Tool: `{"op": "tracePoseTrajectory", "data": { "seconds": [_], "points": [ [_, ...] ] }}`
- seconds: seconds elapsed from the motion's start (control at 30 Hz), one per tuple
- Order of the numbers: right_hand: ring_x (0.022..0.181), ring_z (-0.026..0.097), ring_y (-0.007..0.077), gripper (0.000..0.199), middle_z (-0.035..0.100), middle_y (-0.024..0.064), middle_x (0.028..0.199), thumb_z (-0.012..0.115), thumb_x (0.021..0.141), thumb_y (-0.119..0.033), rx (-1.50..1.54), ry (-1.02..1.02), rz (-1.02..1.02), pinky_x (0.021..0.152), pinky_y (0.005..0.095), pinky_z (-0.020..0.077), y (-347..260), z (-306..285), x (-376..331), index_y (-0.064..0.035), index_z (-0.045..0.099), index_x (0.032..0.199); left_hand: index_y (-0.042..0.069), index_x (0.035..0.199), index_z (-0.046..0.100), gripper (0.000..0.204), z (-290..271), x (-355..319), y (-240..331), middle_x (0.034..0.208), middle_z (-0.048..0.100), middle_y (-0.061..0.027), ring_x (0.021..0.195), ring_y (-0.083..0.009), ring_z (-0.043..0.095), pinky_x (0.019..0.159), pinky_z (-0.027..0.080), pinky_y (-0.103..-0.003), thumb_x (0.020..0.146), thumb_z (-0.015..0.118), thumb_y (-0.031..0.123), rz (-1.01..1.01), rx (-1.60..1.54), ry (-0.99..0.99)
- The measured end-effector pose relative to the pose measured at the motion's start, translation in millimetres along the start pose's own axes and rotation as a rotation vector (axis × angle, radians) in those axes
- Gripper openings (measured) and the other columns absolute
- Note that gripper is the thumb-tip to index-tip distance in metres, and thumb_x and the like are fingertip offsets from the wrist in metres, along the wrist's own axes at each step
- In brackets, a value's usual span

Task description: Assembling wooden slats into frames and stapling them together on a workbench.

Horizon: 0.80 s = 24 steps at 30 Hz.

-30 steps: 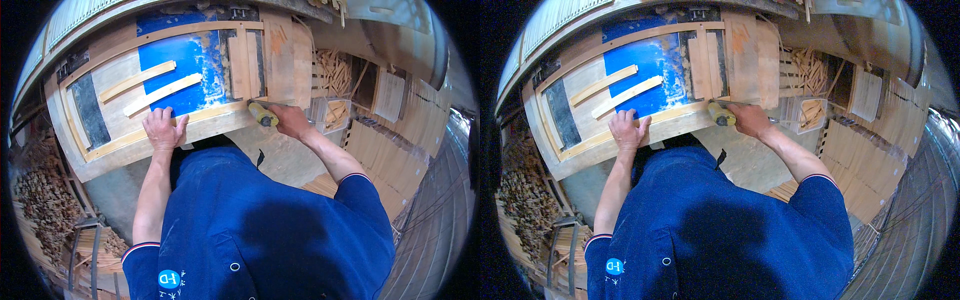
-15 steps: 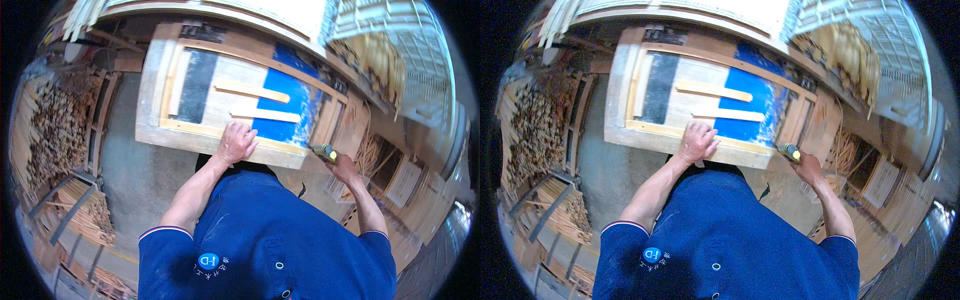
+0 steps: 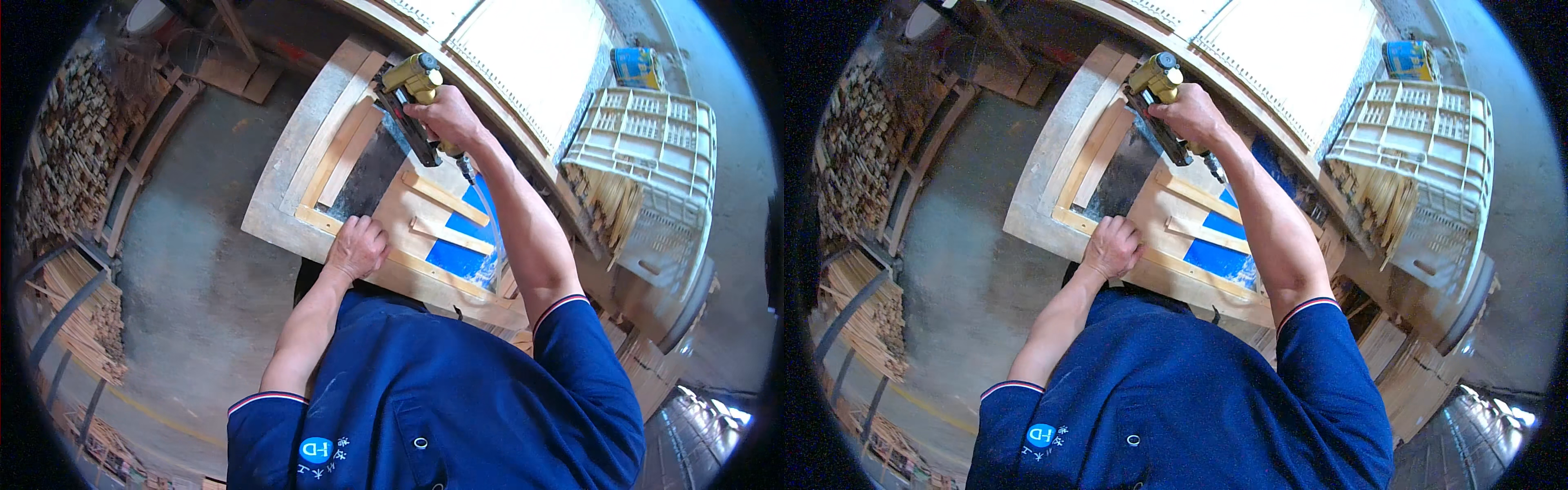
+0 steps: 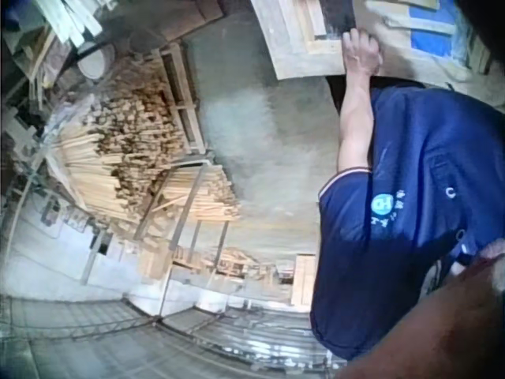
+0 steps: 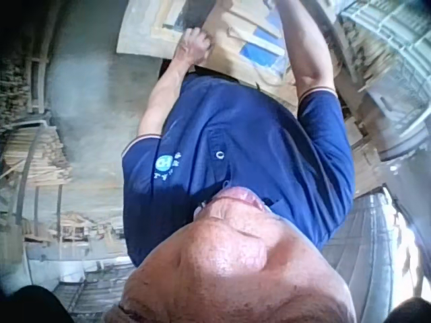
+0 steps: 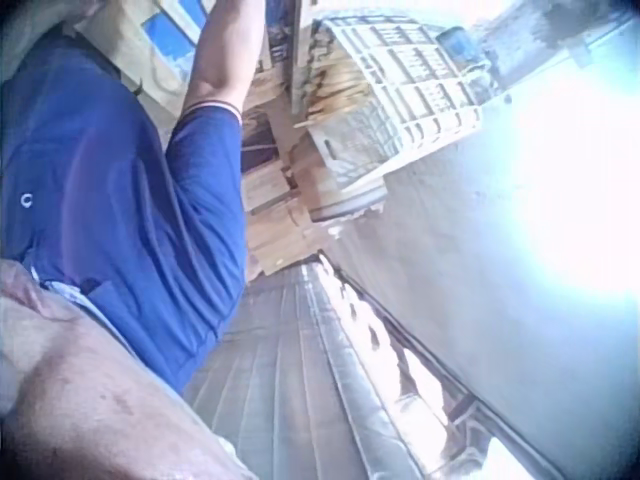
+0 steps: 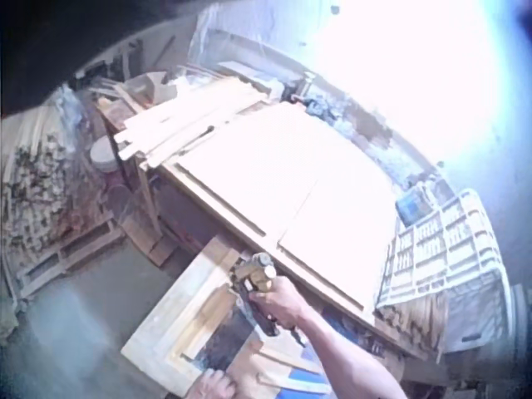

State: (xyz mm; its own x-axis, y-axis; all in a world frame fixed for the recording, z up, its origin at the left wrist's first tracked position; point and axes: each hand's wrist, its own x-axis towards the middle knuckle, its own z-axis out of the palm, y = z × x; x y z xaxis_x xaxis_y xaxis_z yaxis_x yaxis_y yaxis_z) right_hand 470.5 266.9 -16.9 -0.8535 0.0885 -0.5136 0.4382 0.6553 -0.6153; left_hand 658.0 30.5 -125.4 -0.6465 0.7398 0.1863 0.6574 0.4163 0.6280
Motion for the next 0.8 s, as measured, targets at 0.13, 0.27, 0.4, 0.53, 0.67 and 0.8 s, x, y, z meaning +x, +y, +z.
{"op": "tracePoseTrajectory", "data": {
  "seconds": [0.13,0.27,0.4,0.53,0.67,0.8],
  "points": [
    [0.055,0.060,0.0180,0.035,0.062,0.0084,0.061,0.076,0.085,-0.028,-0.104,-0.058,0.048,0.055,0.0365,0.0466,7,8,18,0.0040,0.066,0.075,0.011,0.075,0.067,0.017,5,-4,-1,0.084,0.061,-0.0062,0.086,-0.0238,0.057,0.076,0.043,-0.038,0.077,0.074,0.027,-0.020,-0.001,0.061],
    [0.062,0.066,0.0243,0.044,0.067,0.0156,0.066,0.076,0.083,-0.033,-0.120,-0.083,0.118,0.063,0.0408,0.0524,1,8,17,0.0095,0.069,0.081,0.011,0.074,0.068,0.016,5,-5,-1,0.084,0.062,-0.0064,0.086,-0.0239,0.058,0.075,0.043,-0.038,0.077,0.072,0.025,-0.025,0.005,0.007],
    [0.057,0.065,0.0234,0.042,0.065,0.0144,0.063,0.076,0.084,-0.032,-0.104,-0.051,0.117,0.059,0.0399,0.0511,0,9,12,0.0090,0.070,0.081,0.012,0.072,0.067,0.015,8,-3,-1,0.081,0.062,-0.0056,0.085,-0.0231,0.057,0.074,0.043,-0.038,0.080,0.067,0.024,-0.013,0.015,0.032],
    [0.054,0.063,0.0190,0.036,0.064,0.0101,0.061,0.077,0.085,-0.029,-0.069,-0.021,0.119,0.054,0.0374,0.0490,1,11,8,0.0059,0.070,0.080,0.012,0.071,0.066,0.014,6,-2,-1,0.080,0.061,-0.0054,0.084,-0.0227,0.058,0.074,0.043,-0.038,0.079,0.067,0.023,-0.007,0.018,0.057],
    [0.052,0.060,0.0152,0.029,0.060,0.0045,0.059,0.075,0.088,-0.024,0.065,0.001,0.167,0.050,0.0361,0.0463,-1,20,0,0.0018,0.069,0.078,0.012,0.069,0.065,0.015,7,-4,0,0.079,0.060,-0.0052,0.084,-0.0229,0.058,0.074,0.043,-0.038,0.080,0.066,0.022,-0.002,0.023,0.058],
    [0.052,0.057,0.0130,0.028,0.060,0.0033,0.057,0.073,0.089,-0.023,0.133,0.040,0.173,0.050,0.0340,0.0450,-9,31,-14,0.0000,0.067,0.075,0.013,0.073,0.066,0.012,9,-8,0,0.082,0.061,-0.0049,0.087,-0.0233,0.059,0.076,0.044,-0.038,0.081,0.065,0.022,-0.011,0.018,0.028]
  ]
}}
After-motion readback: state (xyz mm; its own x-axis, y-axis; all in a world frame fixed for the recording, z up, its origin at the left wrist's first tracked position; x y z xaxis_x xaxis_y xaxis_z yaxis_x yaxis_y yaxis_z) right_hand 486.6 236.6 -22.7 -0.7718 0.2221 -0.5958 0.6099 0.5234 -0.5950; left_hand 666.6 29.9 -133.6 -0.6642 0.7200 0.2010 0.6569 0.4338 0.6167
